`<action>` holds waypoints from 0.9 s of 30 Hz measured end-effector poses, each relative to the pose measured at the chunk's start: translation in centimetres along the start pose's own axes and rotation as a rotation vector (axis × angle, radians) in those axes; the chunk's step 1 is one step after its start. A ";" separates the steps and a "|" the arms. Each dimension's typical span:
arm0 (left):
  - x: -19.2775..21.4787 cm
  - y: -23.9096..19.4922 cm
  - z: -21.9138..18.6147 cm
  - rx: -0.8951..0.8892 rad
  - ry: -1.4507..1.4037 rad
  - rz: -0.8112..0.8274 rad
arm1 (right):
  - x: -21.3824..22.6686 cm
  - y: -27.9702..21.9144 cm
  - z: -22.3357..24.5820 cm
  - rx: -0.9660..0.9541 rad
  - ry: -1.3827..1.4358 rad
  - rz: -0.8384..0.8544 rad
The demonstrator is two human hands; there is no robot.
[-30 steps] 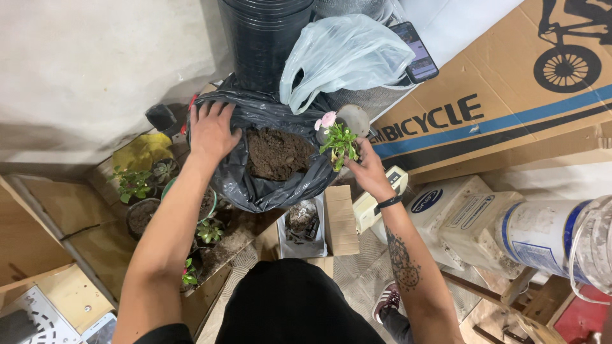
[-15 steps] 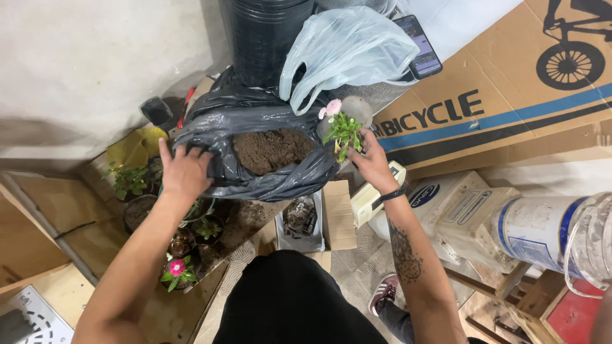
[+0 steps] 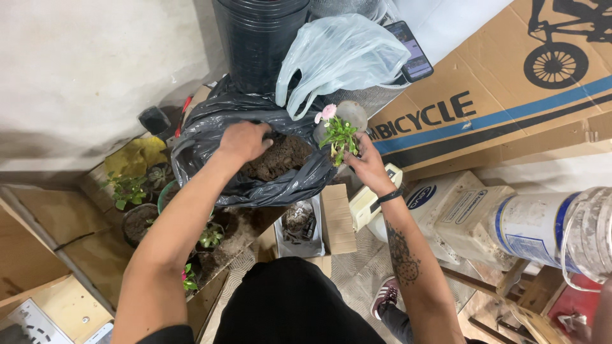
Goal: The person removes a flowering plant from a black plastic pot, places it aside, and fills the empty pot with soil using a plastic scoop. The person then places the plant back into the pot and continues to add soil around it.
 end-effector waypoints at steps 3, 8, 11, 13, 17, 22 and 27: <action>1.4 3.6 1.5 0.025 0.035 -0.077 | -0.4 -0.6 0.9 0.020 -0.015 0.005; 2.2 8.2 5.3 0.018 0.011 -0.124 | -0.3 -0.2 -0.9 0.000 0.029 -0.022; 1.8 6.1 3.2 0.019 0.054 -0.201 | -0.5 -0.4 -0.9 -0.008 0.027 -0.021; 1.9 2.2 -0.1 0.023 0.099 -0.256 | -0.4 -0.1 -1.3 -0.009 0.016 -0.023; -3.0 -5.5 -7.7 -0.163 0.095 -0.221 | 0.0 0.4 -2.1 0.017 -0.014 0.001; -12.0 -8.5 -12.3 -0.311 0.009 -0.045 | -0.3 0.6 -0.7 0.055 -0.062 0.016; -17.4 -7.2 -12.0 -0.339 -0.131 0.123 | 0.6 0.7 -2.3 0.024 -0.045 0.013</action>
Point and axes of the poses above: each hand's wrist, its own y-axis towards the middle knuckle, its own x-axis out of the back of the hand, z = x × y, the point moved 4 cm from there along y, towards the middle knuckle, and after that the axes turned 5 degrees about z, right-handed, at the moved point
